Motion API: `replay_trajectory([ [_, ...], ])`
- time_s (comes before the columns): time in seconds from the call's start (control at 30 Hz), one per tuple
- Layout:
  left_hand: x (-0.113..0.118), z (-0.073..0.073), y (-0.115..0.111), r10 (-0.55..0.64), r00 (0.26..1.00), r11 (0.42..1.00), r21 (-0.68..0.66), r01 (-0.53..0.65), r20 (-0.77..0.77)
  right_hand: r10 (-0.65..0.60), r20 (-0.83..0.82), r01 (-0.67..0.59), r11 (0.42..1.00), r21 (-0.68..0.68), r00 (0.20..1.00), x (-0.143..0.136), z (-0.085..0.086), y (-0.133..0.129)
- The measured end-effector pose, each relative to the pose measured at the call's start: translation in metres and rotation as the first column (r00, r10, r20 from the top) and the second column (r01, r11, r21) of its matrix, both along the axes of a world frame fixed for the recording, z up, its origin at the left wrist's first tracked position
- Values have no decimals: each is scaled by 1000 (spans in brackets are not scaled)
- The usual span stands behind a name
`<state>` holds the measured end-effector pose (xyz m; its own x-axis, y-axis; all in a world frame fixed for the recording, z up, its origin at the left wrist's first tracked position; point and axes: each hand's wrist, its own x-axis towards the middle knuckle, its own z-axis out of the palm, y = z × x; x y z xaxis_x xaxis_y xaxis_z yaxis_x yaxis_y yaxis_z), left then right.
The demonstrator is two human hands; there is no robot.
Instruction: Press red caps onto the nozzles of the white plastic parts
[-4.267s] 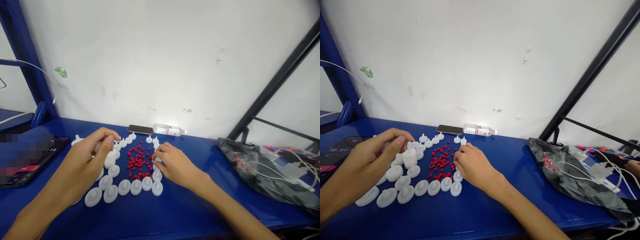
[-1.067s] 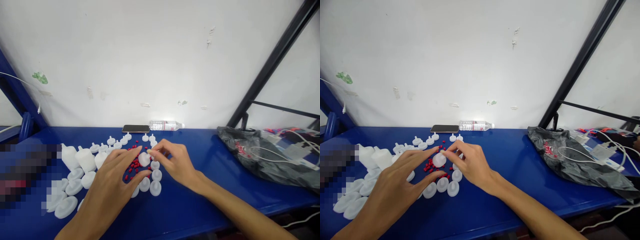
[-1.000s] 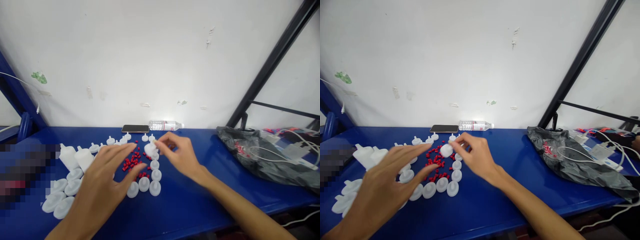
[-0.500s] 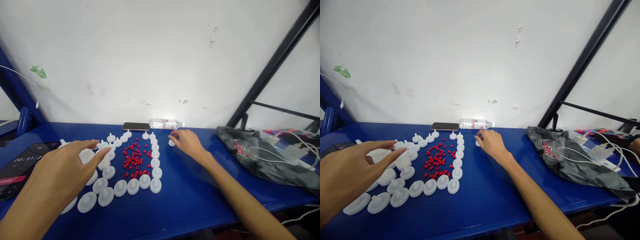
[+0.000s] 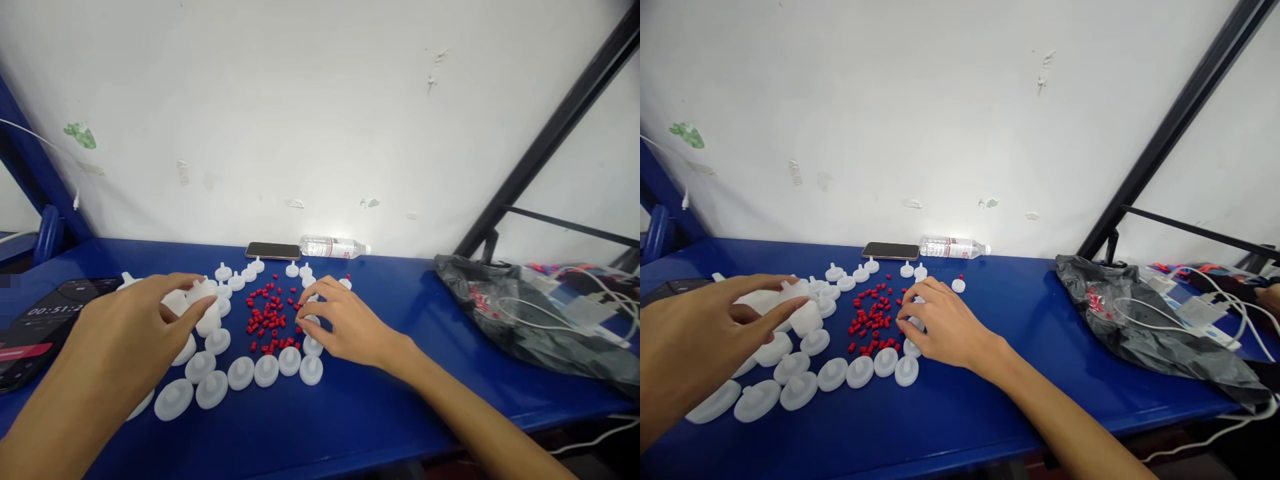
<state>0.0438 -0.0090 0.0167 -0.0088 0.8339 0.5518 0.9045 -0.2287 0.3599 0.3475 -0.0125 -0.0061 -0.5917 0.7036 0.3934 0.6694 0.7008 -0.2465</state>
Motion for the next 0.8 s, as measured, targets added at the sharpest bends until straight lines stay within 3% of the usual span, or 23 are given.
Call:
replay_trajectory([
  [0.13, 14, 8, -14, 35, 999, 995, 89, -37, 26, -32, -25, 32, 999, -1, 999, -1, 2, -1],
  [0.3, 29, -2, -14, -176, 984, 962, 216, 170, 9, -53, 96, 55, 998, -13, 994, -9, -4, -4],
  [0.43, 34, -22, -1, -335, 941, 918, 206, 338, -52, -87, 198, 88, 996, 2, 976, -11, -8, -4],
  [0.57, 43, -36, 4, -357, 932, 915, 180, 362, -63, -84, 245, 85, 996, 7, 966, -9, -8, -3],
  [0.8, 47, -41, 3, -391, 918, 915, 82, 395, -62, -68, 259, 80, 996, -36, 963, -9, -7, -2],
])
